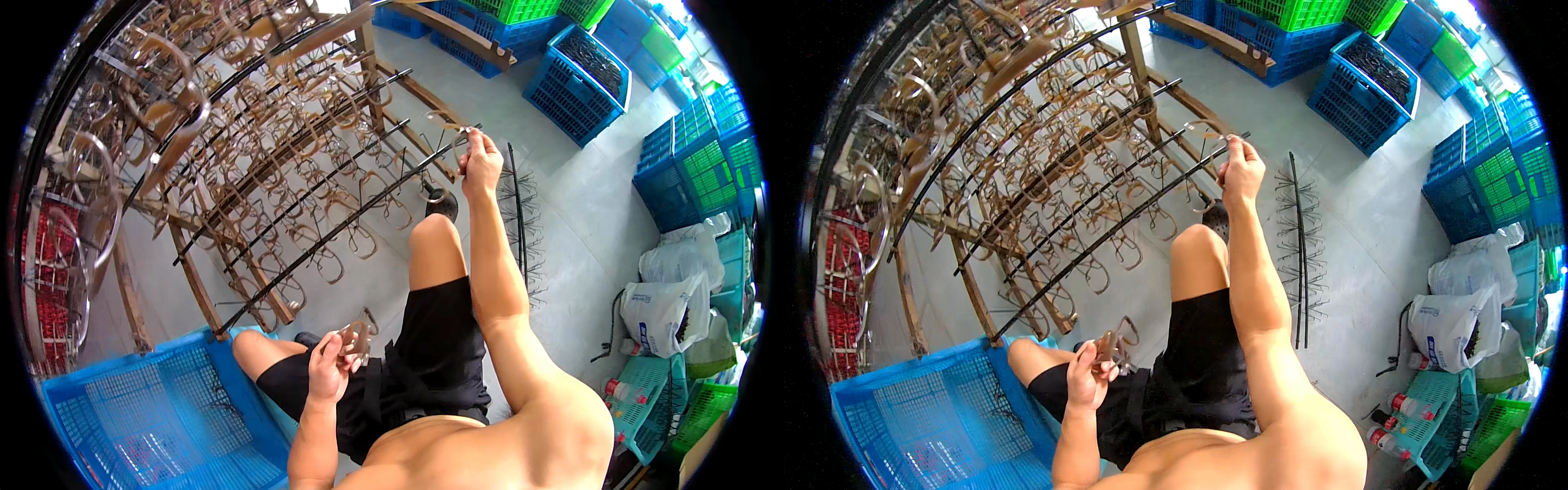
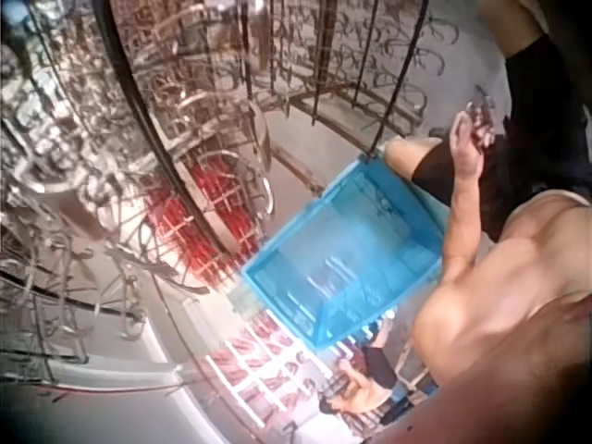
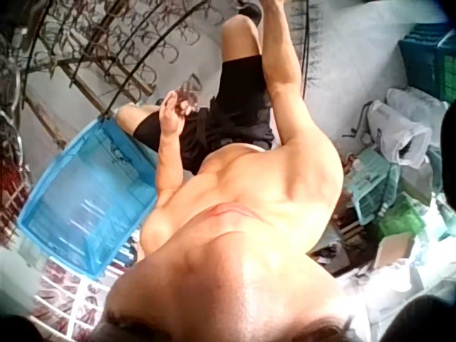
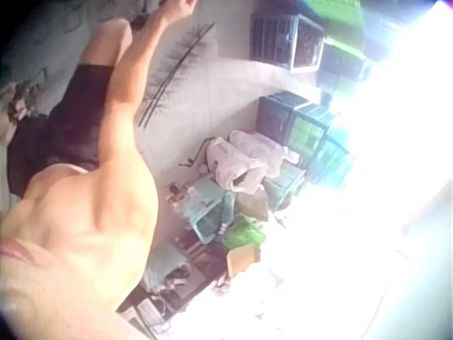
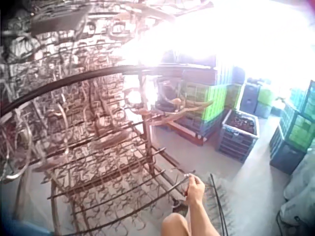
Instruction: The person sits on a low stool and repeatedly picks up metal hooks from a blue basket, then hangs them one by one on horizontal rods of a wooden drying rack. The person occasionally moves the basket and adjusts the rack while continuing to hang hooks.
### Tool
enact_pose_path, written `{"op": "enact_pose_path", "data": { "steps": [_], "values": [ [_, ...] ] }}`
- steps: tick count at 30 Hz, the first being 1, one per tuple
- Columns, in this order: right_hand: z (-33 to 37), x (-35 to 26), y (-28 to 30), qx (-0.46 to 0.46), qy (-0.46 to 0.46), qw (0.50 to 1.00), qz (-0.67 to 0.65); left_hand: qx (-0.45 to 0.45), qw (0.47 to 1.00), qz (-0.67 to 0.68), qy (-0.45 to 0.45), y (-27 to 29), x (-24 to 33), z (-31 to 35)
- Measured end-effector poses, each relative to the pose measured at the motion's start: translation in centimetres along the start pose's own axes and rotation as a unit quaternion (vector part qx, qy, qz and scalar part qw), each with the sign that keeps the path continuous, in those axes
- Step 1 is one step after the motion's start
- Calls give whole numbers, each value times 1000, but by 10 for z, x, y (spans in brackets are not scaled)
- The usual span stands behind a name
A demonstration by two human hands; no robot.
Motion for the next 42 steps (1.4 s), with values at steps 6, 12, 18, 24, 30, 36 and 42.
{"op": "enact_pose_path", "data": {
  "steps": [6, 12, 18, 24, 30, 36, 42],
  "values": [
    [-9, 11, -8, -51, -62, 997, 5, -31, 999, 22, 20, -2, -3, -6],
    [-12, 10, -10, -70, -75, 995, 18, -15, 1000, -9, -9, -4, -2, -11],
    [-13, 19, -6, -69, -74, 994, -37, -41, 988, -133, -62, -12, -2, -15],
    [-6, 19, -8, -73, -73, 993, -59, -18, 998, -57, -32, -8, -8, -13],
    [5, 17, -13, -116, -41, 992, 6, 11, 999, -10, -41, 4, -19, -19],
    [17, 11, -15, -143, 18, 971, 192, -26, 999, 20, -23, -11, -12, -24],
    [3, 9, -8, -120, 31, 975, 187, 50, 995, -66, -47, -8, 0, -30]
  ]
}}
Point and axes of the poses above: each hand's wrist, its own z-axis away from the middle knuckle, its own y-axis out of the back of the hand, x = y × z, the point moved 7 cm from there along -z, towards the middle knuckle, and after that the axes turned 9 degrees about -z, right-handed, at the moved point
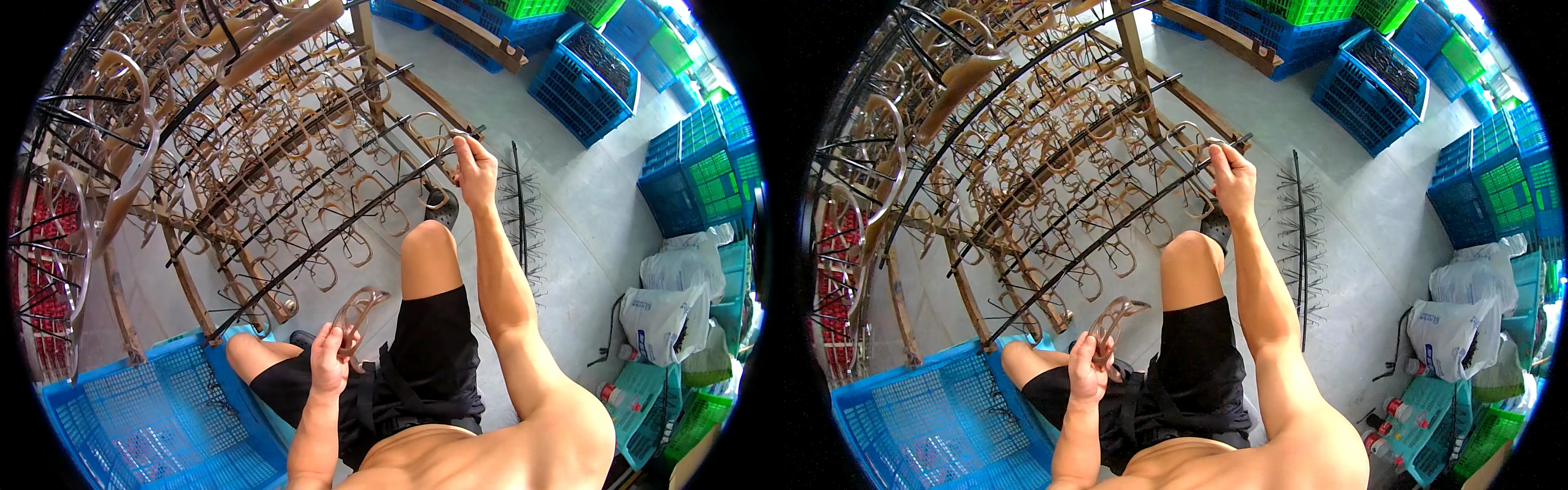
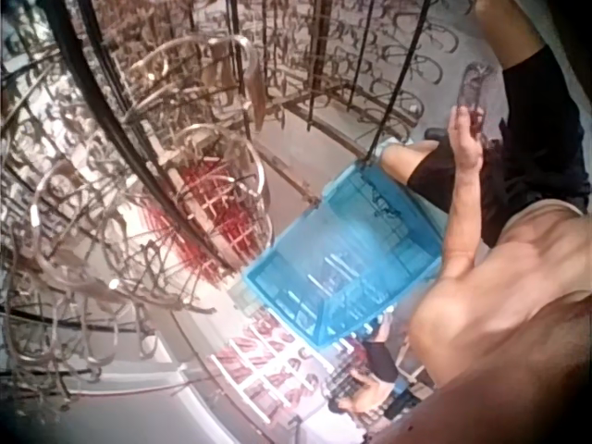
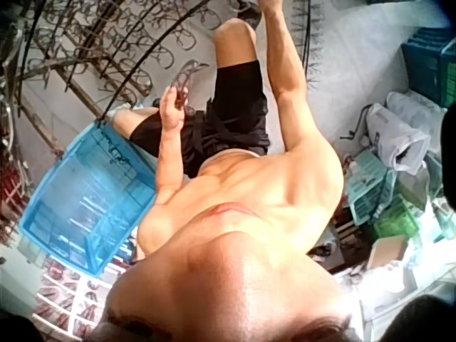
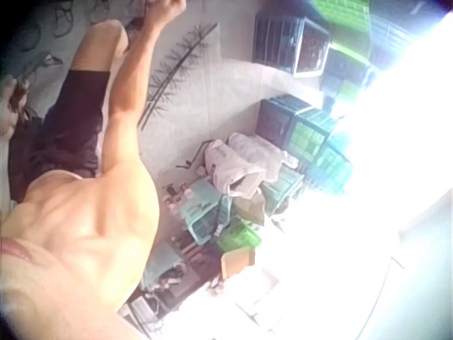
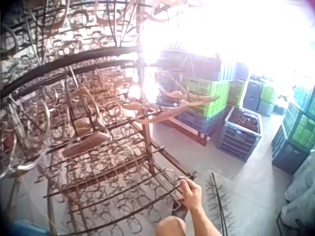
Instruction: The person sits on a low stool and repeatedly picks up metal hooks from a blue basket, then hangs them one by one on horizontal rods of a wooden drying rack. The person occasionally moves the basket and adjusts the rack while continuing to hang hooks.
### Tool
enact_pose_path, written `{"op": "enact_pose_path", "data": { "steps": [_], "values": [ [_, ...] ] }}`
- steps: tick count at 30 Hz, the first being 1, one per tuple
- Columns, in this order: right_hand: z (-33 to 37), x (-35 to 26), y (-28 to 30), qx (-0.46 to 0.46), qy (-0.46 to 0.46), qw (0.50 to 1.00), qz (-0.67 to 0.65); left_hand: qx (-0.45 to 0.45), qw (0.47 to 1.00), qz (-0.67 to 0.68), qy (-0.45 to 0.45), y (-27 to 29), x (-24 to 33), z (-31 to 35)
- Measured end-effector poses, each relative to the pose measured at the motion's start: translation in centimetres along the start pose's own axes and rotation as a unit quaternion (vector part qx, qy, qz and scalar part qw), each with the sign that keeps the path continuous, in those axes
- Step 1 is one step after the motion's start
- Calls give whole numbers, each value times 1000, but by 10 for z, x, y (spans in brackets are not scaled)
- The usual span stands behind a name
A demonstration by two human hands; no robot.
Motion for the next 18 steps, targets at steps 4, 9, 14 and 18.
{"op": "enact_pose_path", "data": {
  "steps": [4, 9, 14, 18],
  "values": [
    [-6, -4, 1, 3, 4, 1000, -10, 6, 999, -25, -27, -10, 11, -3],
    [3, -2, -7, -15, -6, 1000, -18, 26, 995, -88, -45, -16, 14, -1],
    [1, -1, -4, -6, 19, 999, -25, 36, 993, -98, -51, -24, 17, 2],
    [2, -1, -2, -7, 3, 1000, -26, 32, 992, -101, -64, -26, 23, 2]
  ]
}}
Point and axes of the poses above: each hand's wrist, its own z-axis away from the middle knuckle, its own y-axis out of the back of the hand, x = y × z, the point moved 7 cm from there along -z, towards the middle knuckle, and after that the axes turned 9 degrees about -z, right-handed, at the moved point
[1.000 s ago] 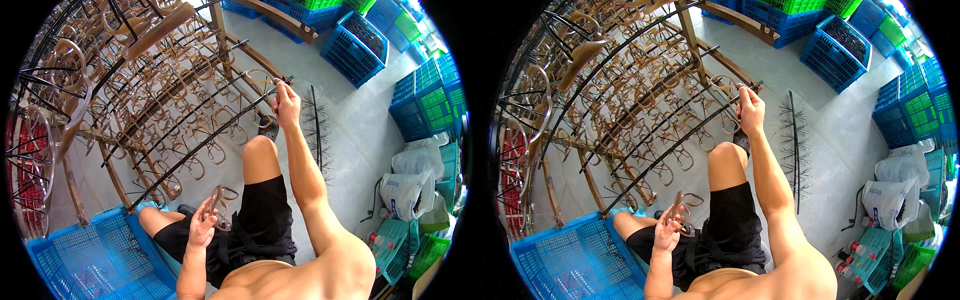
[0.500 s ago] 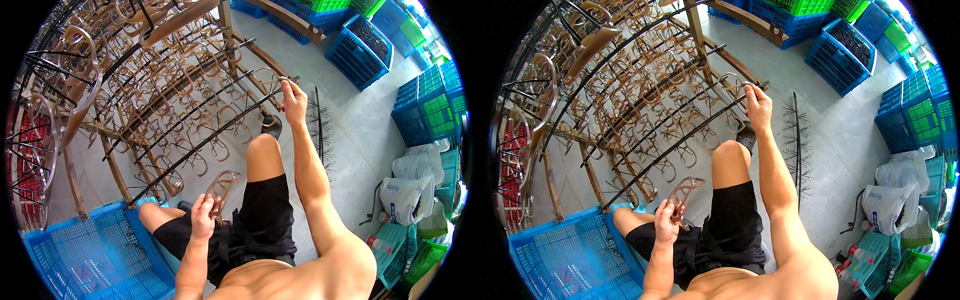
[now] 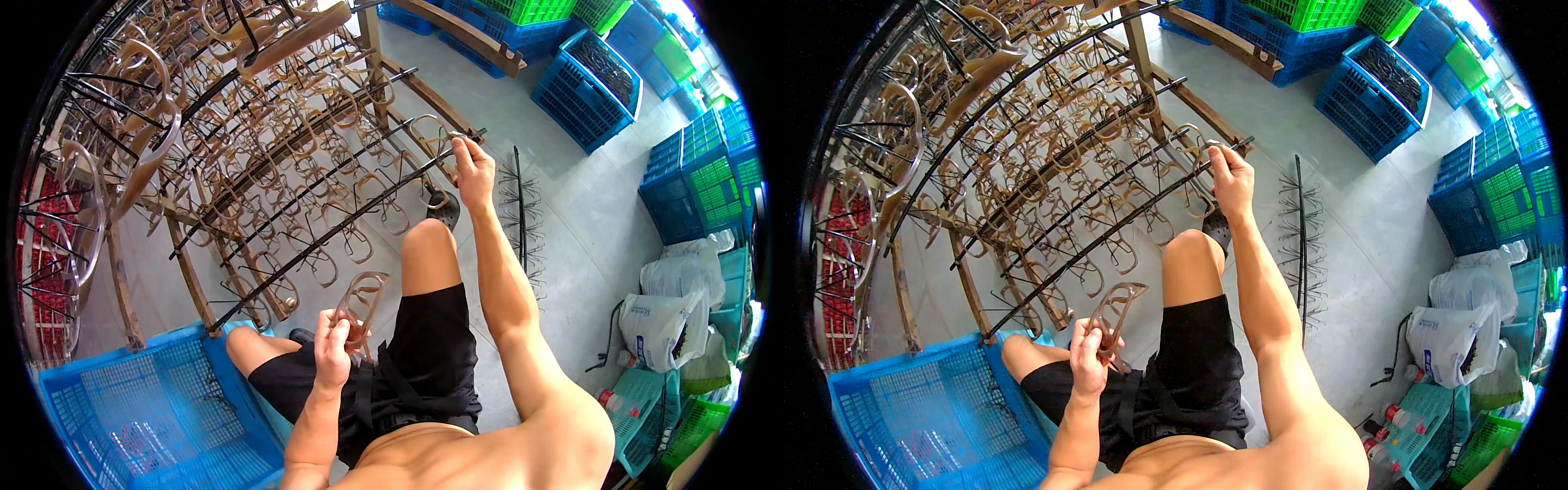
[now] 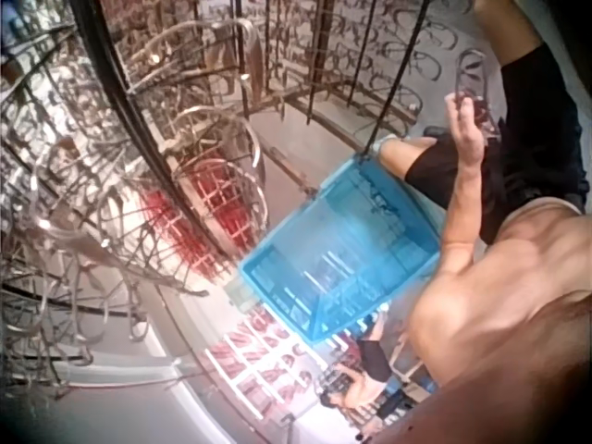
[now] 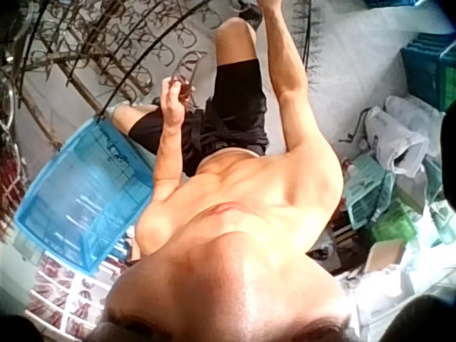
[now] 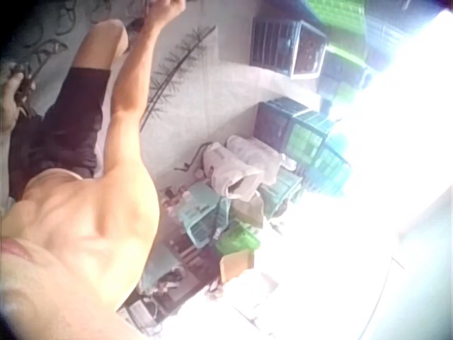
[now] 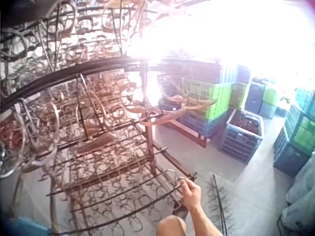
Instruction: The person sits on a low stool and repeatedly picks up metal hooks from a blue basket, then hangs them one by one on horizontal rods of a wooden drying rack. The person occasionally moves the basket and adjusts the rack while continuing to hang hooks.
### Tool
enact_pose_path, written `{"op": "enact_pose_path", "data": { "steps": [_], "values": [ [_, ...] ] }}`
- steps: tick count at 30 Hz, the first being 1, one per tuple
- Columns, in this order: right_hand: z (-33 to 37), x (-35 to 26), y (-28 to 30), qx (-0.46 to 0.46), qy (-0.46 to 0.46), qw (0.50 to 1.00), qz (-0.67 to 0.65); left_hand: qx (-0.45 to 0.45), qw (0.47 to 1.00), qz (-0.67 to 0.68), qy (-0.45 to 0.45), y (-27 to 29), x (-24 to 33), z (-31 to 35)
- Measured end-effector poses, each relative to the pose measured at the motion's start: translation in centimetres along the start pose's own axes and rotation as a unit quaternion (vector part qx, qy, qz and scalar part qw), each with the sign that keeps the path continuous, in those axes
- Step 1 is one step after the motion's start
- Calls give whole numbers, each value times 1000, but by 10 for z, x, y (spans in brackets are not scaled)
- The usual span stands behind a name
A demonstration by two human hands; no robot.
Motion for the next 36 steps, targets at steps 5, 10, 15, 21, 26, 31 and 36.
{"op": "enact_pose_path", "data": {
  "steps": [5, 10, 15, 21, 26, 31, 36],
  "values": [
    [9, 4, -7, -11, 1, 1000, -23, 18, 1000, -1, 10, -4, 3, -4],
    [3, -2, -3, 9, 11, 1000, 12, 13, 1000, 8, -8, -6, 12, -3],
    [-3, 2, -2, 13, -25, 998, -48, -9, 999, 13, -52, 0, 17, -4],
    [10, -35, 4, 86, 198, 922, 320, 11, 992, -50, -118, 2, 29, -4],
    [127, -40, -35, -130, 82, 976, 155, 80, 950, -199, -227, 0, 48, 4],
    [242, -26, -82, -226, -207, 943, -131, 100, 932, -197, -288, -9, 52, 8],
    [237, -20, -83, -223, -109, 962, 113, 124, 850, -349, -374, -17, 64, 16]
  ]
}}
Point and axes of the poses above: each hand's wrist, its own z-axis away from the middle knuckle, its own y-axis out of the back of the hand, x = y × z, the point moved 7 cm from there along -z, towards the middle knuckle, and after that the axes turned 9 degrees about -z, right-handed, at the moved point
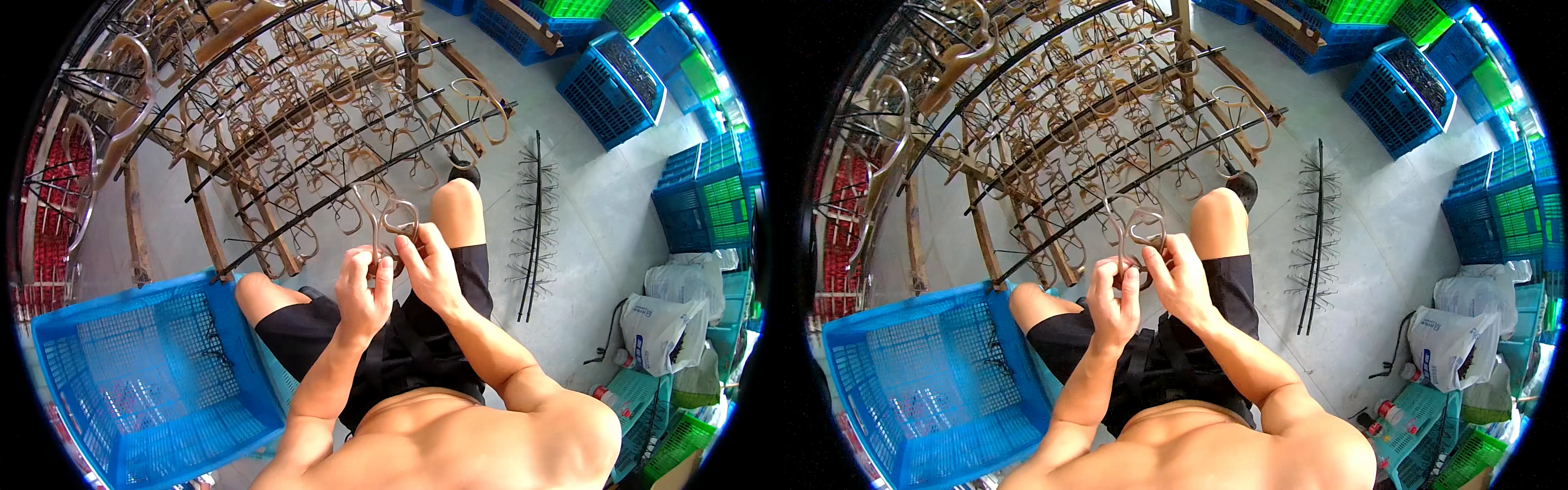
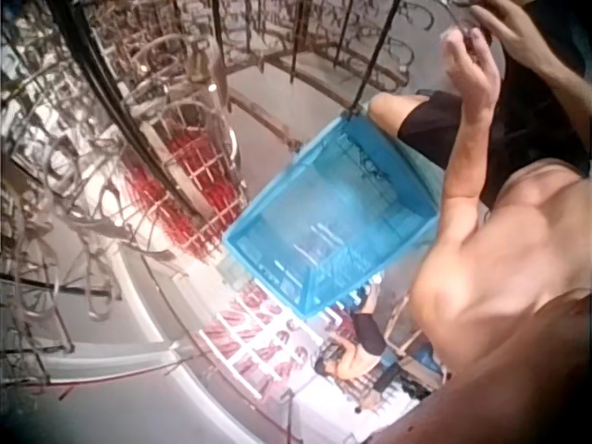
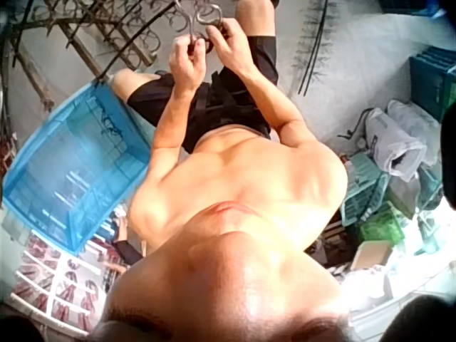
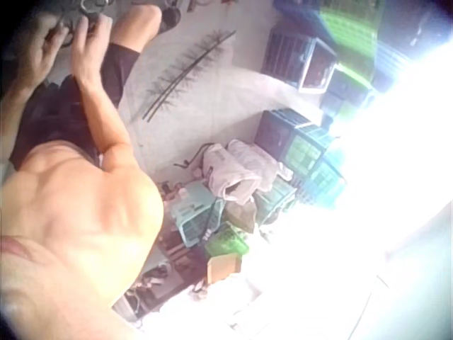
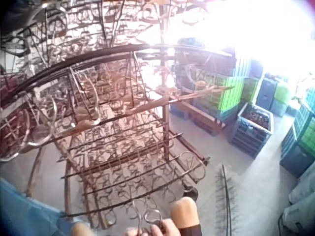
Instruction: The person sits on a low stool and repeatedly picks up metal hooks from a blue basket, then hangs them one by one on horizontal rods of a wooden drying rack. The person occasionally moves the basket and adjusts the rack while continuing to hang hooks.
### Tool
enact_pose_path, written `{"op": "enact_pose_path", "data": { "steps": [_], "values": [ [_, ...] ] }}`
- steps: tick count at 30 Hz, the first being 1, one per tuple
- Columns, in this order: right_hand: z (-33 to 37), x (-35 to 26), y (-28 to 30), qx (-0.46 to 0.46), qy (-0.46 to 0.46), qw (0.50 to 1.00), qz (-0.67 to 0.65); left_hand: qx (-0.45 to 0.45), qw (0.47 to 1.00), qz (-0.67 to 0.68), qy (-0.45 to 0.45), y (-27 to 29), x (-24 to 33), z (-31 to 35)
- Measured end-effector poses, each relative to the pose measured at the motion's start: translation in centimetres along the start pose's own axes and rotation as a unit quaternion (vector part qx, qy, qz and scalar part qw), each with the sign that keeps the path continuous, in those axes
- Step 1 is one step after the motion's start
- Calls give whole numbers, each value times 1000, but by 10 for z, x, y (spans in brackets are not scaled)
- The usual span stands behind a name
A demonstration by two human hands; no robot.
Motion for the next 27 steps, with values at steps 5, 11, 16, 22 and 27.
{"op": "enact_pose_path", "data": {
  "steps": [5, 11, 16, 22, 27],
  "values": [
    [1, -13, -18, -150, 25, 976, -156, 60, 911, 272, 305, 2, -46, 17],
    [21, -47, -30, -77, 284, 947, 128, 126, 802, 442, 381, -3, -41, 19],
    [19, -62, -18, -105, 359, 900, 222, -85, 831, 369, 408, -11, -57, 23],
    [24, -71, 5, -175, 476, 810, 293, -139, 671, 498, 532, -22, -38, 38],
    [16, -103, 8, -290, 495, 748, 334, -133, 629, 557, 526, -24, -34, 37]
  ]
}}
Point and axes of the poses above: each hand's wrist, its own z-axis away from the middle knuckle, its own y-axis out of the back of the hand, x = y × z, the point moved 7 cm from there along -z, towards the middle knuckle, and after that the axes turned 9 degrees about -z, right-handed, at the moved point
